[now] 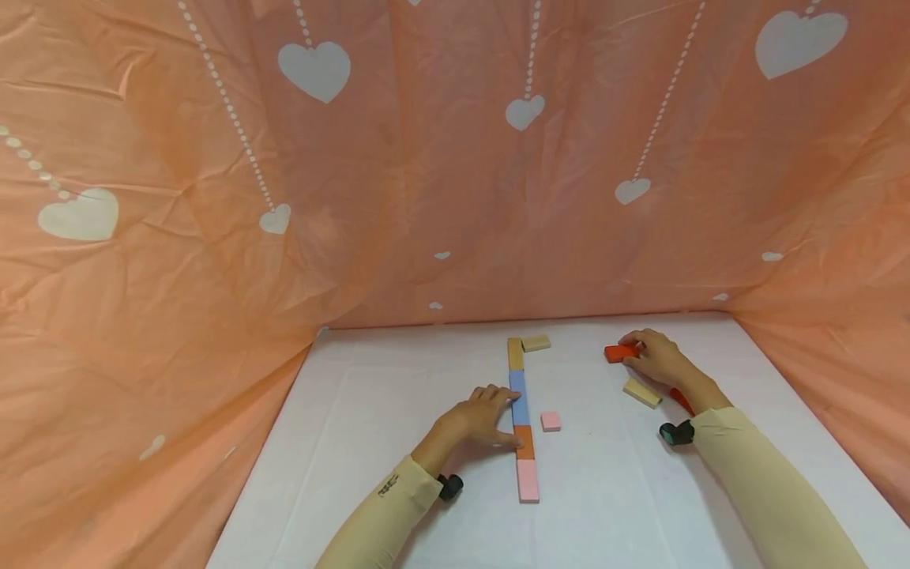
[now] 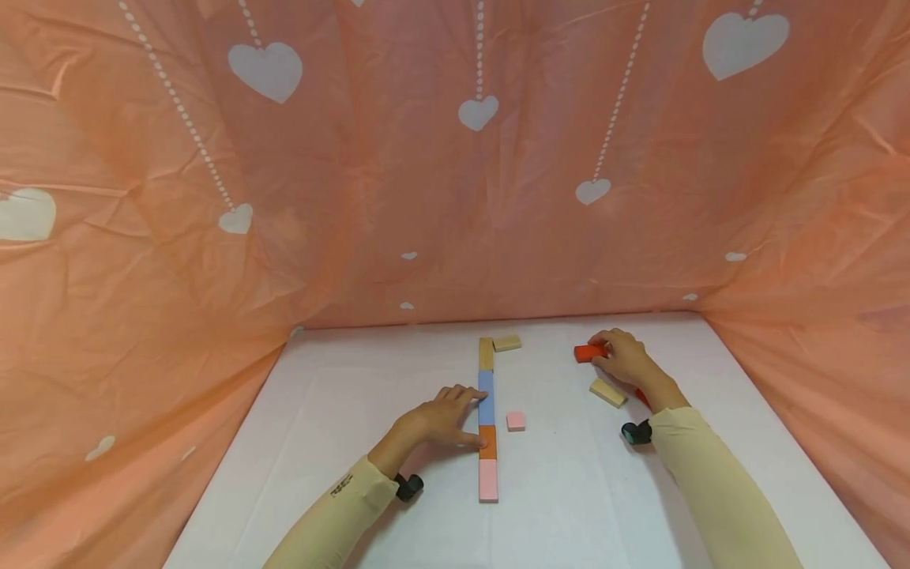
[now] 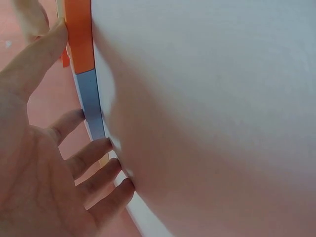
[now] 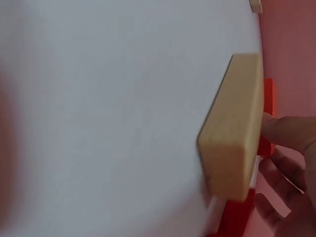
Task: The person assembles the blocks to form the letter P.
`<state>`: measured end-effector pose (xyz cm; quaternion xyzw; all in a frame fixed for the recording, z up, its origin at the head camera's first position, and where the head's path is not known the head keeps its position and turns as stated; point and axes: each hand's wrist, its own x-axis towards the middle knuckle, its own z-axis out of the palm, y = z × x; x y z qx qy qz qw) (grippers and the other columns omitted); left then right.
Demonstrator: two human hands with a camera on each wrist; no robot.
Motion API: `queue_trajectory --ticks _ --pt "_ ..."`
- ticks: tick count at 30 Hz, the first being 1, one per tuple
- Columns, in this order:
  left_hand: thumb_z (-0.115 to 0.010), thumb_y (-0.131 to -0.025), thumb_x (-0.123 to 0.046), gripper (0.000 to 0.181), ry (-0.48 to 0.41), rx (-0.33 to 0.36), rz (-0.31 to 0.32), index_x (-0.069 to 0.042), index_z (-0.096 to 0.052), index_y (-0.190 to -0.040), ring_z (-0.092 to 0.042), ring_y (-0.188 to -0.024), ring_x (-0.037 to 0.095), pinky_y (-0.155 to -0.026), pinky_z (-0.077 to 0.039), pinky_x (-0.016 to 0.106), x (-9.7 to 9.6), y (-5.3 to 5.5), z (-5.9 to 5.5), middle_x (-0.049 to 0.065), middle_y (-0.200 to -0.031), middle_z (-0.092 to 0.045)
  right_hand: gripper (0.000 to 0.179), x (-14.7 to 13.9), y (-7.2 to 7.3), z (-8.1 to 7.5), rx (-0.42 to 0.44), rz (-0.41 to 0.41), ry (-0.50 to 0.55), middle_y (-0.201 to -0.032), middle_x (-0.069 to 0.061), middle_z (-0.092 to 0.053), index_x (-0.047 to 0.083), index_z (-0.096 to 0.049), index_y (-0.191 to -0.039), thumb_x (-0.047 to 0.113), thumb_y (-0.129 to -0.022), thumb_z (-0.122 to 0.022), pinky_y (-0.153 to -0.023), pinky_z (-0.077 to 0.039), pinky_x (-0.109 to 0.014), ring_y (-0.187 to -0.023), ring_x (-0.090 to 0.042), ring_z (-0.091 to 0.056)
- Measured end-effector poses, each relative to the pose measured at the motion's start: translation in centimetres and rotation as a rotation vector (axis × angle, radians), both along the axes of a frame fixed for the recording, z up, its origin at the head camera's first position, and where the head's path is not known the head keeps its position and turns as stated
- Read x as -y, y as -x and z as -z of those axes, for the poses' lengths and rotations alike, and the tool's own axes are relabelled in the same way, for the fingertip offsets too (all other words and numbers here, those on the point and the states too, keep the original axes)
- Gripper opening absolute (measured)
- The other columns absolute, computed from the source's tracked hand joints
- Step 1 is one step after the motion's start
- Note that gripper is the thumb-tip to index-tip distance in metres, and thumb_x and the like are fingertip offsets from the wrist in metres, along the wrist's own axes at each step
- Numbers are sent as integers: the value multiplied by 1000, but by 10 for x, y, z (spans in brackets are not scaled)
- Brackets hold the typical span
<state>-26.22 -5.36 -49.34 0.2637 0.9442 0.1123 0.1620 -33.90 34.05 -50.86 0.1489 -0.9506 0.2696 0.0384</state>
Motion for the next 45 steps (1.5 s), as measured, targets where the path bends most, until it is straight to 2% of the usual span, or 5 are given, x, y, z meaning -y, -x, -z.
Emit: queue_trajectory --ticks 5,16,27,36,45 --pt "-80 -92 -59 91 1 -9 1 -22 -40 -165 -43 -147 31 -113 -49 51 0 1 2 9 -161 -45 32 12 5 0 -28 1 55 -113 -27 -65 -7 -68 -122 7 -95 -79 -86 -50 -52 -98 -40 -60" --pt "-79 -92 -61 91 11 -34 9 -22 -40 -165 -43 -148 31 -113 -49 50 0 1 2 9 -160 -46 32 42 12 -2 113 51 201 -124 -22 -61 -1 -67 -128 12 -100 -76 -86 -47 -39 -105 -36 -57" --pt "-81 -92 -59 89 17 -73 38 -18 -44 -162 -46 -147 30 -119 -43 42 -2 0 -2 11 -157 -49 32 69 23 1 149 67 210 -129 -26 -58 -2 -65 -128 14 -102 -75 -98 -48 -49 -111 -40 -56" --pt "-81 -91 -59 89 19 -63 19 -19 -44 -162 -46 -146 28 -113 -49 45 -3 1 1 10 -159 -49 37 84 30 8 259 128 357 -131 -24 -53 -2 -61 -132 14 -102 -74 -78 -53 -29 -112 -37 -53" --pt "-81 -91 -59 90 34 -54 12 -20 -44 -162 -46 -146 29 -112 -50 46 -5 2 -2 10 -159 -48 35 93 37 12 201 108 266 -120 -24 -57 -6 -63 -127 13 -100 -74 -89 -52 -40 -108 -38 -55"
